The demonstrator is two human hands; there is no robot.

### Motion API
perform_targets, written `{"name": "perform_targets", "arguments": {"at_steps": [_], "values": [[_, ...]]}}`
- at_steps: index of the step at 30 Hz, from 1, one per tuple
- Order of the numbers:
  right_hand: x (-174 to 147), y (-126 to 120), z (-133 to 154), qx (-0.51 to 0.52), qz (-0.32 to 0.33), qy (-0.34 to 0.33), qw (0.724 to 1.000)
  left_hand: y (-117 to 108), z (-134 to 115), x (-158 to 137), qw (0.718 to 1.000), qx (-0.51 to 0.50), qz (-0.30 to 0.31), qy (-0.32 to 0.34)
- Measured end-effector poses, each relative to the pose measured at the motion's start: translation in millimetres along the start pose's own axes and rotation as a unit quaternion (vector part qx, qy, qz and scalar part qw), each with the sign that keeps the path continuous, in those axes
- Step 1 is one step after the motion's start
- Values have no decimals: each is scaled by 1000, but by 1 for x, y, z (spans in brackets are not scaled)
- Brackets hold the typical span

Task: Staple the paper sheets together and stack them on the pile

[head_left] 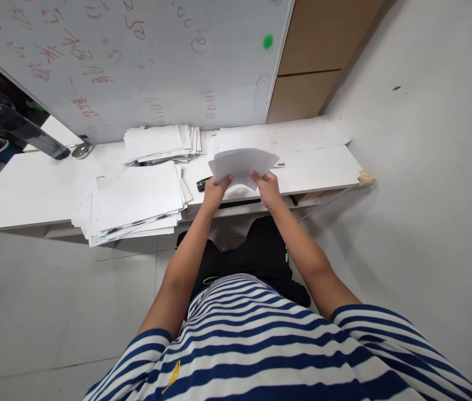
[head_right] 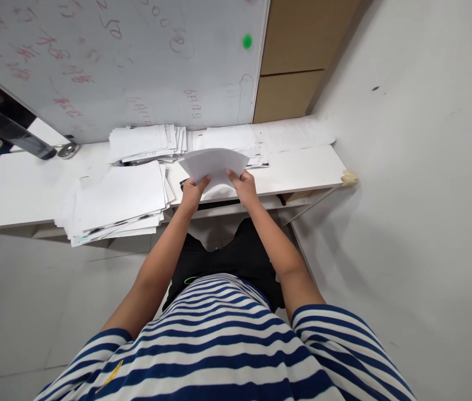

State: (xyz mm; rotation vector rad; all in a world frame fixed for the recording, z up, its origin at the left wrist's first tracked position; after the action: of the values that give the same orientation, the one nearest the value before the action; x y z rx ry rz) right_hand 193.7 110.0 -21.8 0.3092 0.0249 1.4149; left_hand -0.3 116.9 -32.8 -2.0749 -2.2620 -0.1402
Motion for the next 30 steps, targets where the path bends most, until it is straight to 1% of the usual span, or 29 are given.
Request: {"name": "perform_targets", "arguments": {"at_steps": [3, 6, 10, 15, 19, 21, 23, 25, 27, 28, 30], "values": [[-5, 1, 4, -13, 6, -26, 1000, -3, 3, -5, 1000, -26, -9, -8], [-13, 0, -7, -34, -19, -1, 999, 0, 11, -12, 999, -39, -8, -37], [-22, -5, -21, -49, -66, 2, 997, 7, 10, -19, 999, -35, -4, -26], [-28, -7, -35, -57, -71, 7, 996, 9, 19, -19, 999, -31, -8, -27], [-36, -9, -39, -94, -83, 17, 992, 11, 33, -24, 998, -8, -9, -63], [-40, -10, -39, -103, -85, 18, 991, 12, 33, -28, 997, -12, -14, -73], [-44, -14, -40, -84, -90, 15, 992, 14, 27, -33, 997, -23, -7, -72], [-50, -24, -47, -38, -118, 30, 992, 14, 23, -38, 996, -40, -8, -83], [-60, -35, -60, 18, -148, 73, 986, 14, 27, -45, 990, -80, -24, -117], [-67, -37, -68, 45, -148, 102, 983, 16, 31, -49, 984, -109, -32, -138], [-80, -31, -79, 84, -110, 152, 979, 25, 40, -58, 970, -165, -42, -171]]}}
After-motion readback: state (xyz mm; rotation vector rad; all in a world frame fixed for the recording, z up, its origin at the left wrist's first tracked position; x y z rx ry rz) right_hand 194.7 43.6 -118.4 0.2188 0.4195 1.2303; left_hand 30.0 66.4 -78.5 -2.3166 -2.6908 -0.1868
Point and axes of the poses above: each hand's wrist, its own x-axis towards the middle knuckle, its own y-axis out of the palm, z = x × y, the point moved 9 cm from there along x, towards the middle knuckle, and after that the axes turned 5 degrees about x, right-handed, at the moved point
